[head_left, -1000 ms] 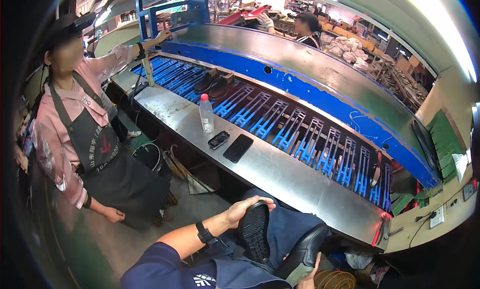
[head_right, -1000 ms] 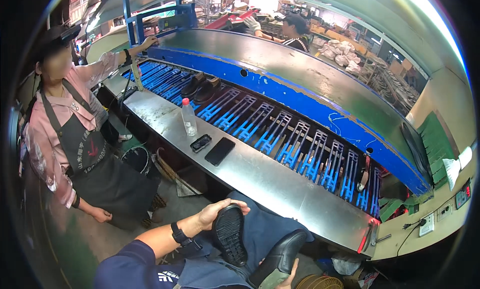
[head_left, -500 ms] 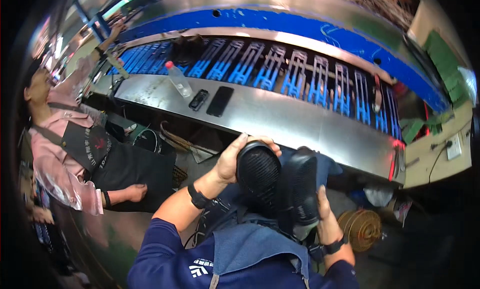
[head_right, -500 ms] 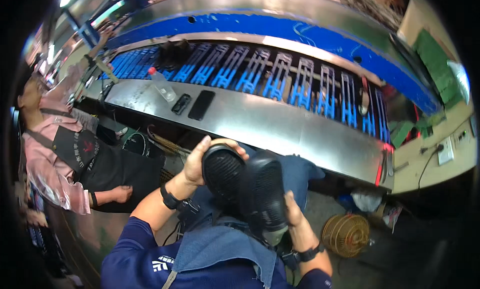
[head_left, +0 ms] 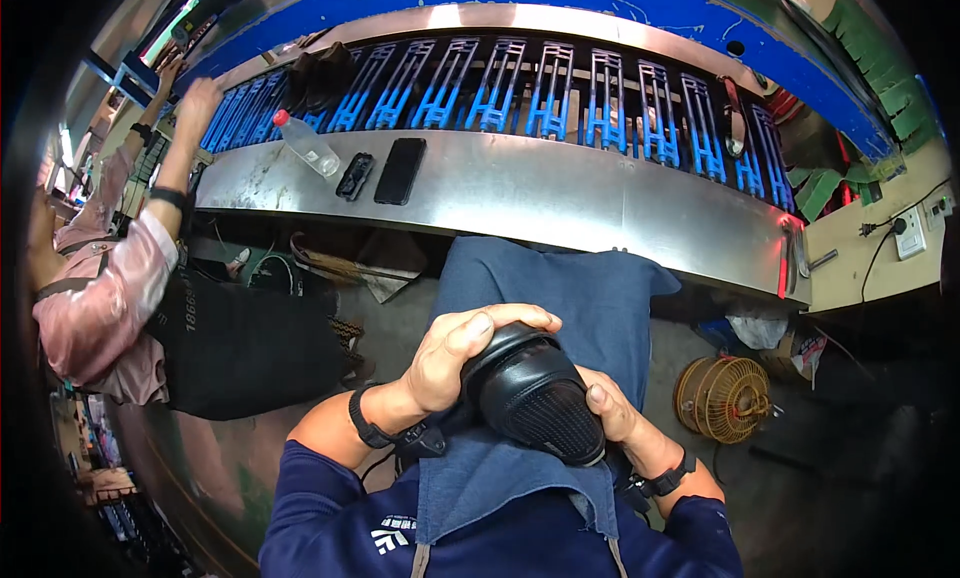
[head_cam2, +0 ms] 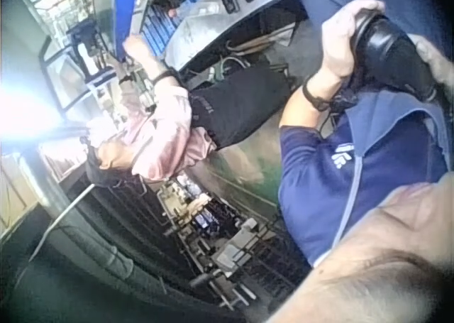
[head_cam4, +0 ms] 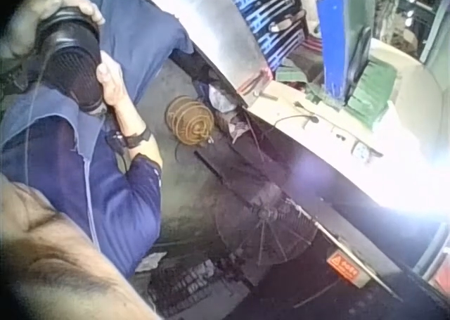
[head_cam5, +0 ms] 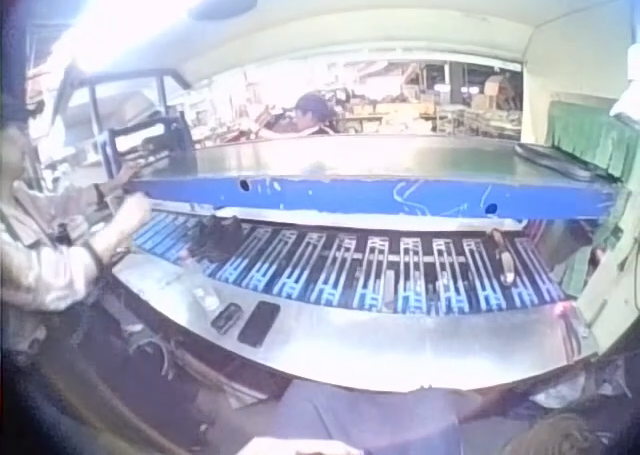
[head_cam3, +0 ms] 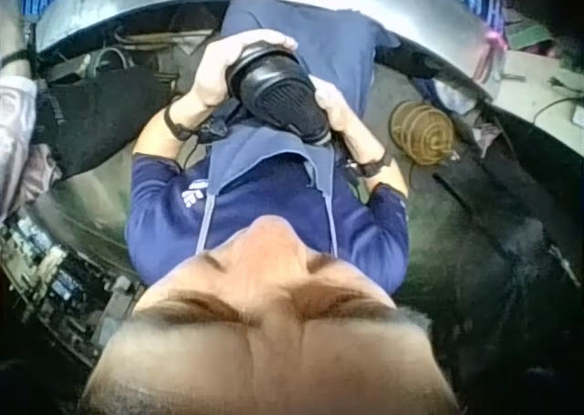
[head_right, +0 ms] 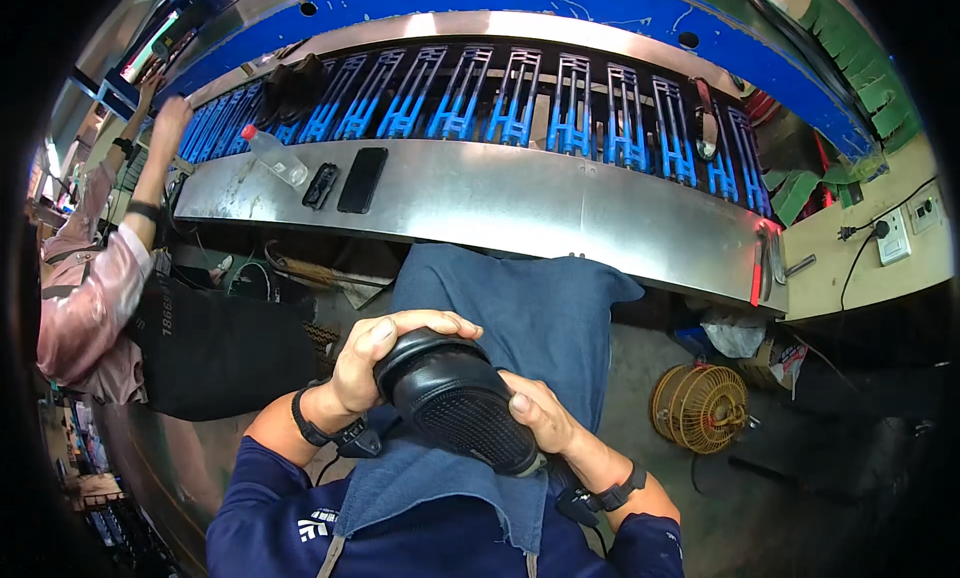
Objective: Inspecting and assembling shoe components at a factory workstation.
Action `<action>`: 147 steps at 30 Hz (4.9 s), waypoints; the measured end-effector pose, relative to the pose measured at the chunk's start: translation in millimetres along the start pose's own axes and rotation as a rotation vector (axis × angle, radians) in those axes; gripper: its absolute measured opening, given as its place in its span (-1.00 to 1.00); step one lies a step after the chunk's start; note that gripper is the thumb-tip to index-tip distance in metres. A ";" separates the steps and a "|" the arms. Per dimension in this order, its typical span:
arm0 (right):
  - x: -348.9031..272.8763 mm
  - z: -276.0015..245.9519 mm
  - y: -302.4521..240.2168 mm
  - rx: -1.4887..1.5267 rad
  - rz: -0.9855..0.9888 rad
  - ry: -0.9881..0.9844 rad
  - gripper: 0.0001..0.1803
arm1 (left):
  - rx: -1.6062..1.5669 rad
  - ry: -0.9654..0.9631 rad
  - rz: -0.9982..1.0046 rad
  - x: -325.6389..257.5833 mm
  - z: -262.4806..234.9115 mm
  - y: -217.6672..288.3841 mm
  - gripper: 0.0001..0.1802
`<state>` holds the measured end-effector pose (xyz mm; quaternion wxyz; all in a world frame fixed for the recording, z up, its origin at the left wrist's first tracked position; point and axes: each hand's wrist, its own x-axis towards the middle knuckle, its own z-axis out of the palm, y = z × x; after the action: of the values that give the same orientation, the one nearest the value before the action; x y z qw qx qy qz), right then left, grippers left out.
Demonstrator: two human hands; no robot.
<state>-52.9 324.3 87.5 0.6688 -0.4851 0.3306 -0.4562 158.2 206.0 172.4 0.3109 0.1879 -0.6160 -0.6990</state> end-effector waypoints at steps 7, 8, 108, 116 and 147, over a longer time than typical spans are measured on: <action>-0.6 -2.8 0.6 -0.099 0.008 0.043 -0.12 | 0.049 0.035 -0.015 -0.5 5.5 4.0 -0.33; 0.0 -2.5 0.6 -0.100 0.008 0.041 -0.12 | 0.039 0.014 -0.008 -1.1 4.0 1.5 -0.34; 31.5 20.7 -71.3 -0.652 -0.051 -0.004 -0.37 | -1.028 0.192 -0.130 -5.8 -36.3 -66.6 -0.18; 96.0 -8.8 -107.2 -0.961 -0.343 0.018 -0.37 | -0.908 0.147 -0.109 -8.0 -19.7 -80.7 -0.05; 73.7 -8.6 -78.4 -0.902 -0.280 0.463 -0.10 | 0.399 0.232 -0.428 -15.1 -32.3 -81.0 -0.45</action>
<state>-56.3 243.8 159.3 0.2355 -0.6507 0.5654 -0.4487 173.8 195.9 85.9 0.1818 0.4490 -0.6480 -0.5877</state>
